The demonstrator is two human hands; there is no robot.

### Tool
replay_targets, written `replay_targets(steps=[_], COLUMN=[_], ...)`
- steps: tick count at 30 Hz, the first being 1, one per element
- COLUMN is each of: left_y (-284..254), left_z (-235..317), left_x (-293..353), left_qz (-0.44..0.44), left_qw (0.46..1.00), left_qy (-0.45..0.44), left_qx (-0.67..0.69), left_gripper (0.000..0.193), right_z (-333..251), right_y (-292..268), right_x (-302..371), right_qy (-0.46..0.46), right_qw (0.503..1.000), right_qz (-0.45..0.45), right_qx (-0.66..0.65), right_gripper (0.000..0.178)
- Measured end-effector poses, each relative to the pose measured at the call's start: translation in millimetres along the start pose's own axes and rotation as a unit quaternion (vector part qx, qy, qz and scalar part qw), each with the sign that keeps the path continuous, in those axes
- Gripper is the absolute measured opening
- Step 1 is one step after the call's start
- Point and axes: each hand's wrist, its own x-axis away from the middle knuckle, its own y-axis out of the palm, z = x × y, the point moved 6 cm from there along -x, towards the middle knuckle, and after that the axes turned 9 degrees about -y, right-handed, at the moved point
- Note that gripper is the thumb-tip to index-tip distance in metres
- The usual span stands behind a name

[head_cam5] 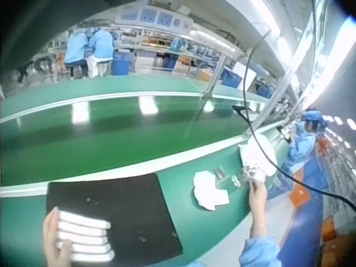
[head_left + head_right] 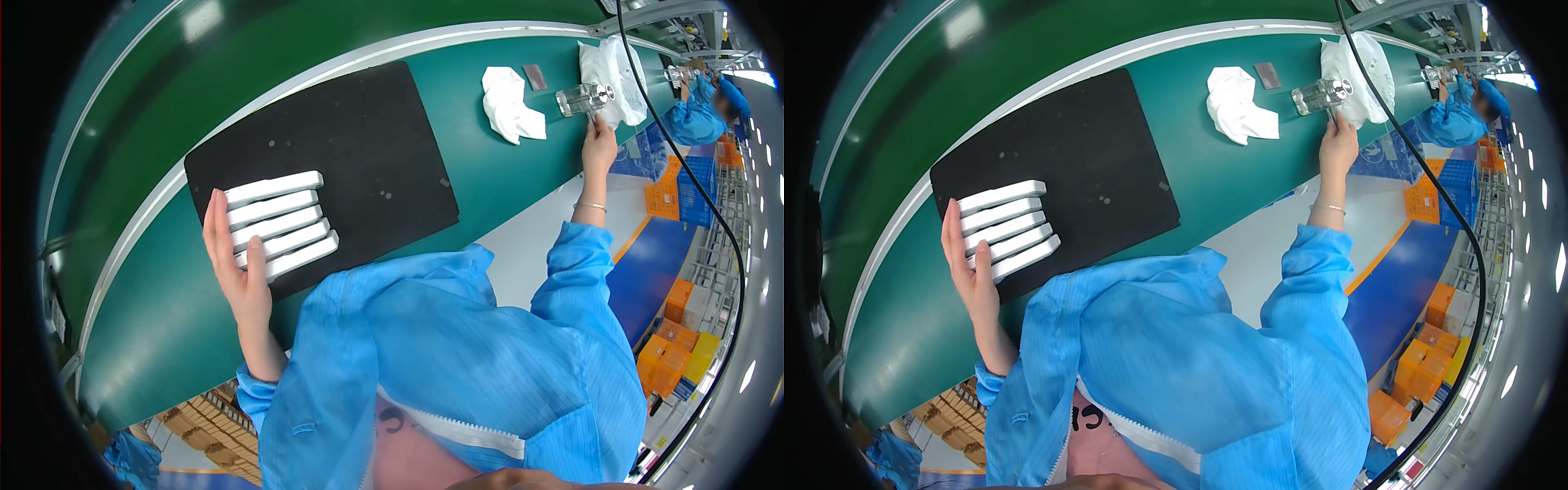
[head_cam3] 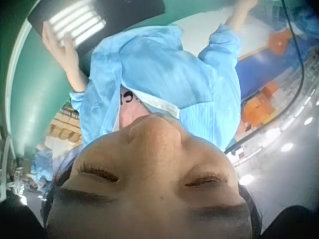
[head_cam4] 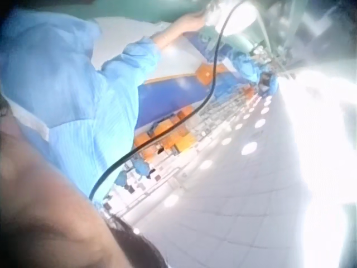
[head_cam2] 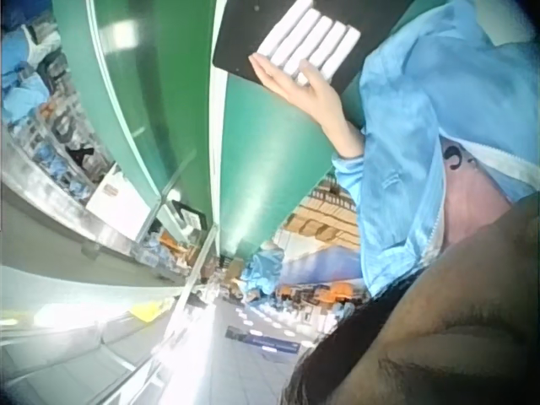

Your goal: The person wipes the back of five POS machines with a cloth, stacks them to wipe the sides, and uses tweezers to remove debris from the edges. Then, the person flips the machines over to wipe the screens and bodies before arranging them on the work surface.

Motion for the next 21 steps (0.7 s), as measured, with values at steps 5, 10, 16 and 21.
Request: replay_targets(steps=[5,10,16,21], left_y=[1.2,0.1,-1.3,2.6], left_z=[4.5,-0.7,-0.2,-4.3], left_x=[2.7,1.2,2.8,0.7], left_qz=[0.003,0.002,0.006,0.003], left_qw=[1.0,1.0,1.0,1.0], left_qy=[-0.02,-0.005,-0.005,0.006], left_qx=[0.022,0.011,0.013,0.015], left_gripper=[0.055,0.056,0.057,0.057], right_z=[-42.9,-148.1,-93.2,-38.4], right_y=[-37.8,-24.4,-9.2,-45.0], right_x=[18.3,66.1,52.9,4.8], right_qy=[-0.042,-0.152,0.14,0.095], right_qw=[0.911,0.942,0.461,0.779], right_qz=[0.332,-0.002,0.122,0.198], right_qx=[-0.243,-0.3,-0.868,-0.588], right_gripper=[0.023,0.02,0.04,0.033])
